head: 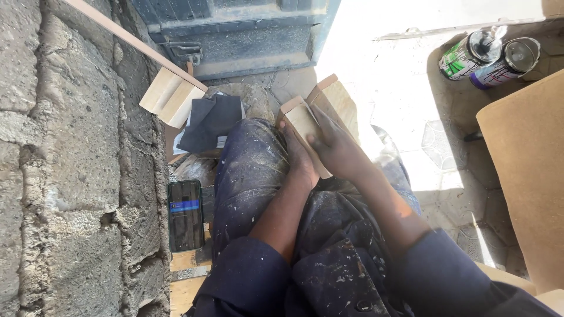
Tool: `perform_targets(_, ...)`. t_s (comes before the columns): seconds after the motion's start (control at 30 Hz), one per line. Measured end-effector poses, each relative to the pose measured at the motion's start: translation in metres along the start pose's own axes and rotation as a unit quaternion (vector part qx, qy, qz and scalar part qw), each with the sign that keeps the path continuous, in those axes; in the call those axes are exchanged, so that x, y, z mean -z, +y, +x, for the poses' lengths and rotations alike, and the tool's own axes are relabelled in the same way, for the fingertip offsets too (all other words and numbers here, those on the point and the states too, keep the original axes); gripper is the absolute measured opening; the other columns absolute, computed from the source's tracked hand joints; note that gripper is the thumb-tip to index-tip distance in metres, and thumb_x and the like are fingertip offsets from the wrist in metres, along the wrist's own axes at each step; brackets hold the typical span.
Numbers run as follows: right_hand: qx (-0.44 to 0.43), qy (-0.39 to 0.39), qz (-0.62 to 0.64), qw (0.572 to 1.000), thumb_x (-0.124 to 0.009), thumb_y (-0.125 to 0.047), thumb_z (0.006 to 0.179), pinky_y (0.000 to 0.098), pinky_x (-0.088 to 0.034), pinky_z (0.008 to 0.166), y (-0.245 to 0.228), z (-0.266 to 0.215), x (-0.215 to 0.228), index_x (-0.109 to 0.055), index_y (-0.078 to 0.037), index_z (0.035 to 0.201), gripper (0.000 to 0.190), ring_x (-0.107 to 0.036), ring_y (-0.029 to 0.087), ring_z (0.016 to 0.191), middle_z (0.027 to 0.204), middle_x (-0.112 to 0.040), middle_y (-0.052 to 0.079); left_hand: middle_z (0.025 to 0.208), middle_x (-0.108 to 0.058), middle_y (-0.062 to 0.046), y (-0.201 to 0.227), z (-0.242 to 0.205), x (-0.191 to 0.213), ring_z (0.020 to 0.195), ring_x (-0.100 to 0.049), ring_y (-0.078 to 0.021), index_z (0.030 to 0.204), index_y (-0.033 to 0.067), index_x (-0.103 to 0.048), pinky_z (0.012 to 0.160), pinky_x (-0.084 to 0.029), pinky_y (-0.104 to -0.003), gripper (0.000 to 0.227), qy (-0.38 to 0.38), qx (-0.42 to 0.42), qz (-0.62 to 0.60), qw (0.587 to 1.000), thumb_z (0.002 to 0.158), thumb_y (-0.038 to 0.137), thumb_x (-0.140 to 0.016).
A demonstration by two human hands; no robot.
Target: The person is sanding the edges of small wooden blocks using a sanding block to smooth the surfaces.
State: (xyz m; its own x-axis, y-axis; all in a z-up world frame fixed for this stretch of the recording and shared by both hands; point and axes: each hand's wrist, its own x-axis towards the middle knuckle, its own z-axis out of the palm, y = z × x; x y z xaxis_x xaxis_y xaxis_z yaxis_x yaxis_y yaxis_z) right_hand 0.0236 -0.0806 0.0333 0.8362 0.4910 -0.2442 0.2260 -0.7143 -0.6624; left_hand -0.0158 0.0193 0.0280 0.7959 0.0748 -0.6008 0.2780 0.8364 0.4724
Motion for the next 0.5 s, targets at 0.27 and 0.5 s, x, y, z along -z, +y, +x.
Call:
perform_targets(0.27,-0.09,0.007,0.045,0.995,-0.044,-0.045,0.098,0.061,-0.023,0.119,-0.024,-0.098,0.024,-0.028,-0.021,0.162,0.07,-0.026,0.04,0.151,0.166,-0.031,0.011,0.169,-0.02,-0.011,-0.013,0.026,0.007,0.155,-0.023,-0.0295,0.164,0.034,-0.007,0.128,-0.017,-0.05,0.102,0.004,0.014,0.017,1.0,0.08,0.092,-0.004)
perform_targets(0.5,0.153,0.042,-0.032,0.987,-0.034,-0.062,0.102,0.0627,-0.016,0.123,-0.008,0.023,-0.013,-0.024,0.002,0.159,0.086,-0.015,0.053,0.151,0.164,-0.023,0.033,0.172,-0.008,-0.009,-0.001,0.004,-0.003,0.158,-0.011,-0.0297,0.164,0.0333,-0.002,0.129,-0.007,-0.051,0.101,-0.007,0.005,0.008,1.0,0.08,0.09,-0.002)
